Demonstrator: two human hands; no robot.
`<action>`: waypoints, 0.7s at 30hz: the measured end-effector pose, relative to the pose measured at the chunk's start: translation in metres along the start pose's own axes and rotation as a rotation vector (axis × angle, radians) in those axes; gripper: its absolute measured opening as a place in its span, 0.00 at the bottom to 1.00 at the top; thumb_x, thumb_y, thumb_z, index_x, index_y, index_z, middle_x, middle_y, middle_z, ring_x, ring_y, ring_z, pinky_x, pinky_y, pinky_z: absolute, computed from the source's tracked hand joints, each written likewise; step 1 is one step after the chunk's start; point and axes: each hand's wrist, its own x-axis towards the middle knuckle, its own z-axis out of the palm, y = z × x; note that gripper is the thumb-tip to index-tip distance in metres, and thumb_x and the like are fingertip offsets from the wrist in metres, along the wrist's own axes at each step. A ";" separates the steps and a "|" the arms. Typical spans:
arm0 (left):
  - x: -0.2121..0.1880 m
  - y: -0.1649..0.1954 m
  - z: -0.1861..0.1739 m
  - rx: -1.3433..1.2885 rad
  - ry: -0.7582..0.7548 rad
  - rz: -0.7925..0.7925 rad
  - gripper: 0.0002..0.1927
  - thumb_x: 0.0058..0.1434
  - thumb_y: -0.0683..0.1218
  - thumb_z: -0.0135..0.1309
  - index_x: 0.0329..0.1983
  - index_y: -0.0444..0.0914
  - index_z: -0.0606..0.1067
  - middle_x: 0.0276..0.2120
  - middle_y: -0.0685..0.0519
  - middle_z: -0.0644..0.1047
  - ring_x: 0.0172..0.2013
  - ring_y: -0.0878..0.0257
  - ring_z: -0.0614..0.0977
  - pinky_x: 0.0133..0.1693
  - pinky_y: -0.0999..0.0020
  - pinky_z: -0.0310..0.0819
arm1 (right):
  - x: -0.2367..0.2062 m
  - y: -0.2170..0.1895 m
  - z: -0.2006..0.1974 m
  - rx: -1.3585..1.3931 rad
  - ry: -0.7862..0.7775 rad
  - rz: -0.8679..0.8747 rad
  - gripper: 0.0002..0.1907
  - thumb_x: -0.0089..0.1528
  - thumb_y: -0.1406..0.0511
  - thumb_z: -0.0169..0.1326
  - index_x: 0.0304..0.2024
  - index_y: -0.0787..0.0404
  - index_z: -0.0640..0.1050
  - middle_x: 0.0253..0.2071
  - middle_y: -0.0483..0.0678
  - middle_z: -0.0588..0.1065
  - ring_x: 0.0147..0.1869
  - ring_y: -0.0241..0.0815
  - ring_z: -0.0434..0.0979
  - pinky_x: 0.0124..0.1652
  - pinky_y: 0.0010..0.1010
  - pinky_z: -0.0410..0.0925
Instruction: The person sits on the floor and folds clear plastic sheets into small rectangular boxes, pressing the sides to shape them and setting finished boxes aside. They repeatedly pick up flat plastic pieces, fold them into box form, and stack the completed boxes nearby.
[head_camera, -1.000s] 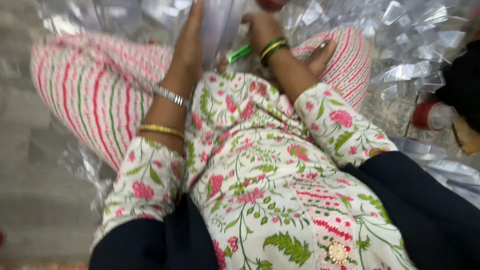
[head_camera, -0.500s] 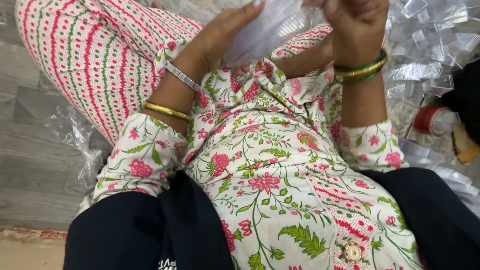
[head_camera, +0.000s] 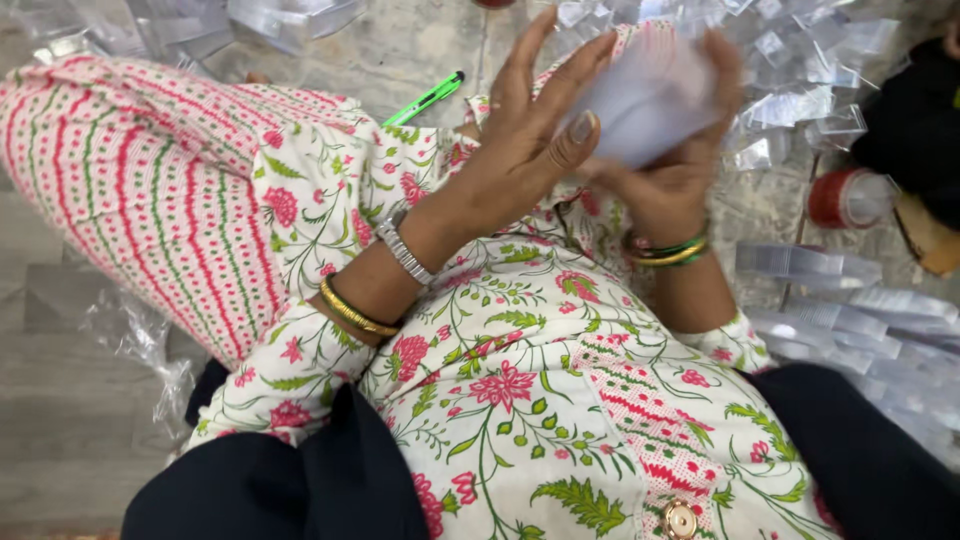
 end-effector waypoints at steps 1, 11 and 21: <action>0.002 -0.001 -0.005 0.041 -0.017 0.026 0.27 0.81 0.52 0.50 0.77 0.38 0.59 0.75 0.41 0.46 0.77 0.43 0.48 0.77 0.53 0.49 | -0.005 0.005 -0.021 -0.004 0.082 0.017 0.63 0.59 0.74 0.75 0.80 0.48 0.44 0.77 0.38 0.49 0.77 0.38 0.58 0.74 0.34 0.61; -0.001 -0.016 -0.118 -0.246 0.422 -0.442 0.20 0.68 0.48 0.60 0.59 0.35 0.71 0.55 0.52 0.74 0.28 0.71 0.70 0.27 0.77 0.63 | -0.101 0.092 -0.188 -1.337 -1.066 1.276 0.56 0.54 0.63 0.62 0.78 0.30 0.49 0.64 0.62 0.72 0.67 0.63 0.73 0.64 0.53 0.67; -0.006 -0.035 -0.186 -0.191 0.555 -0.370 0.22 0.74 0.47 0.64 0.61 0.31 0.69 0.48 0.47 0.72 0.40 0.65 0.69 0.46 0.65 0.67 | -0.195 0.129 -0.232 -1.655 -1.093 1.467 0.22 0.67 0.57 0.50 0.63 0.50 0.78 0.70 0.50 0.68 0.76 0.58 0.63 0.65 0.78 0.50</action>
